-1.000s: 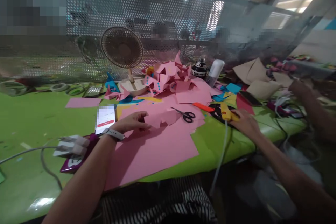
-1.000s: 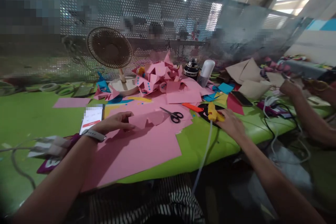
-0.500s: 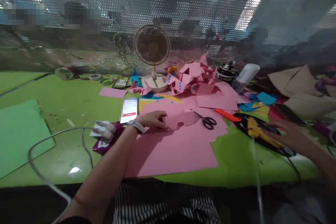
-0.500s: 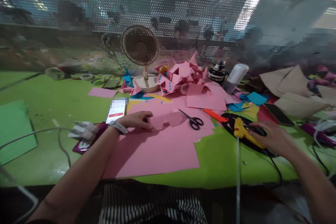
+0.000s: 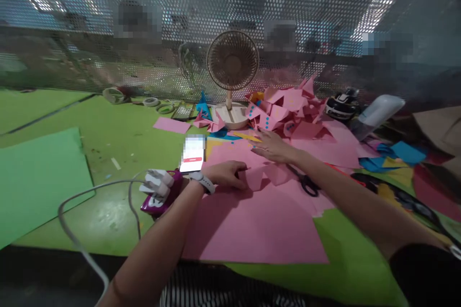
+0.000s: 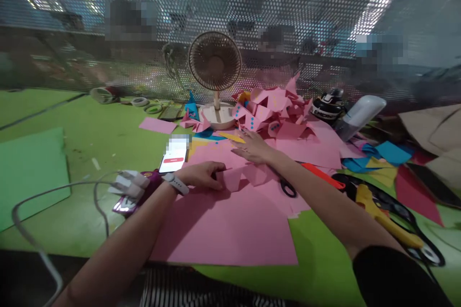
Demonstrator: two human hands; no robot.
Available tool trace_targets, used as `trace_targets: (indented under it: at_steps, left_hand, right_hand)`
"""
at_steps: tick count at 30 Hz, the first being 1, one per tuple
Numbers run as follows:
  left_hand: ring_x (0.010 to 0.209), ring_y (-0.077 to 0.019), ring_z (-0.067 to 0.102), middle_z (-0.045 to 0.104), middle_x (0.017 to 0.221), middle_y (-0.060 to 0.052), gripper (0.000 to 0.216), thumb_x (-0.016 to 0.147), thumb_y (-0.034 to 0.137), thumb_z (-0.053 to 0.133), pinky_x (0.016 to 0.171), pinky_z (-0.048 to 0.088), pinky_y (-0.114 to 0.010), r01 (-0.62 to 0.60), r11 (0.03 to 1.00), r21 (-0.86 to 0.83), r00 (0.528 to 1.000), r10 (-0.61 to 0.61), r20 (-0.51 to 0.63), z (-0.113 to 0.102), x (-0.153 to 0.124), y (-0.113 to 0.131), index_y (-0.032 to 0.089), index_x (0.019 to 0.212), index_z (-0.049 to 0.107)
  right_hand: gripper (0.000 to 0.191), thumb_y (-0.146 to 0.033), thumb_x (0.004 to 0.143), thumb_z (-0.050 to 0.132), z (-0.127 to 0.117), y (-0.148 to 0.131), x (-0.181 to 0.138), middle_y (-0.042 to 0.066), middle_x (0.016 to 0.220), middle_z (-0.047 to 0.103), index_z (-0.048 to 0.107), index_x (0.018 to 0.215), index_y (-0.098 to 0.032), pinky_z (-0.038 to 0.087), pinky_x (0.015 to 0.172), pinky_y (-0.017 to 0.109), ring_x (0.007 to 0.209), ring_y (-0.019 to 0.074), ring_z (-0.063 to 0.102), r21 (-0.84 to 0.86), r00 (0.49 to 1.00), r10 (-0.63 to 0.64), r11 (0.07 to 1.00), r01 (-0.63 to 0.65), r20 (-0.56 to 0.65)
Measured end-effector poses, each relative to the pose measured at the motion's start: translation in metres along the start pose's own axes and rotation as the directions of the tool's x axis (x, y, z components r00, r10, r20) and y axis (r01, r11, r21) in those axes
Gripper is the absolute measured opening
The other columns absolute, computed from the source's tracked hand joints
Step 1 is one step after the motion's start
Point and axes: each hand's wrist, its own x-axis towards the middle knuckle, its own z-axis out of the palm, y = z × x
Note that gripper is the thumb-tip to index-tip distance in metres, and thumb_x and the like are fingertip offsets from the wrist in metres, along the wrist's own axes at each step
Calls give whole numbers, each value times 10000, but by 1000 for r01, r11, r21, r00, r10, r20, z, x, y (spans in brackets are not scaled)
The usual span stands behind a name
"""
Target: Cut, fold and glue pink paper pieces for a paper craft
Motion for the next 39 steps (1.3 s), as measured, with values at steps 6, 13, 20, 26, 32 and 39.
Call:
trace_targets:
  at_steps: [6, 13, 20, 26, 32, 39]
  left_hand:
    - [674, -158, 558, 632, 791, -14, 523, 613, 312, 676, 588, 388, -237, 56, 998, 43, 998, -56, -3, 0, -2, -1, 138, 1091, 552]
    - [683, -162, 557, 628, 825, -29, 548, 611, 356, 677, 569, 386, -240, 51, 997, 53, 999, -51, 2, 1, 1, -7, 138, 1097, 547]
    - [600, -142, 548, 623, 737, -6, 350, 605, 317, 684, 512, 378, -228, 39, 997, -70, 999, -37, 24, 2, -2, -6, 159, 902, 584]
    - [603, -144, 557, 630, 750, -16, 390, 583, 339, 717, 512, 388, -224, 43, 989, -140, 999, -40, 24, 2, -1, -10, 161, 903, 585]
    - [556, -141, 558, 625, 703, -12, 550, 578, 471, 717, 498, 374, -220, 136, 987, -82, 989, -140, -38, -4, -7, 1, 162, 1011, 576]
    - [432, -104, 473, 507, 491, 30, 459, 695, 538, 611, 441, 314, -209, 71, 997, 42, 936, -52, -349, -13, -14, 26, 149, 937, 632]
  right_hand:
    - [733, -732, 784, 205, 12, -4, 36, 60, 1501, 79, 276, 1384, -317, 62, 1061, 503, 1358, 309, 10, 9, 981, 21, 1000, -24, 193]
    - [694, -738, 779, 200, 21, -12, 38, -11, 1504, 39, 273, 1368, -379, 8, 1054, 531, 1354, 317, -43, -33, 981, 34, 999, -28, 193]
    - [667, -703, 810, 148, 0, 2, 36, -18, 1495, 132, 367, 1337, -358, 84, 1052, 554, 1347, 340, 92, 290, 986, 115, 946, -146, 119]
    - [616, -577, 887, 98, -27, 4, -7, 37, 1397, 386, 375, 1346, -274, 312, 1005, 450, 1278, 228, 344, 836, 994, 99, 539, -99, 53]
    - [441, -531, 838, 411, -40, -14, -43, 48, 1160, 620, 650, 1063, -237, 301, 1020, 438, 1182, 228, 468, 993, 968, 244, 114, 33, -60]
    - [220, -367, 652, 714, -27, -50, -53, 43, 1012, 688, 713, 821, -226, 341, 993, 398, 1099, 222, 541, 977, 849, 520, -121, 176, -88]
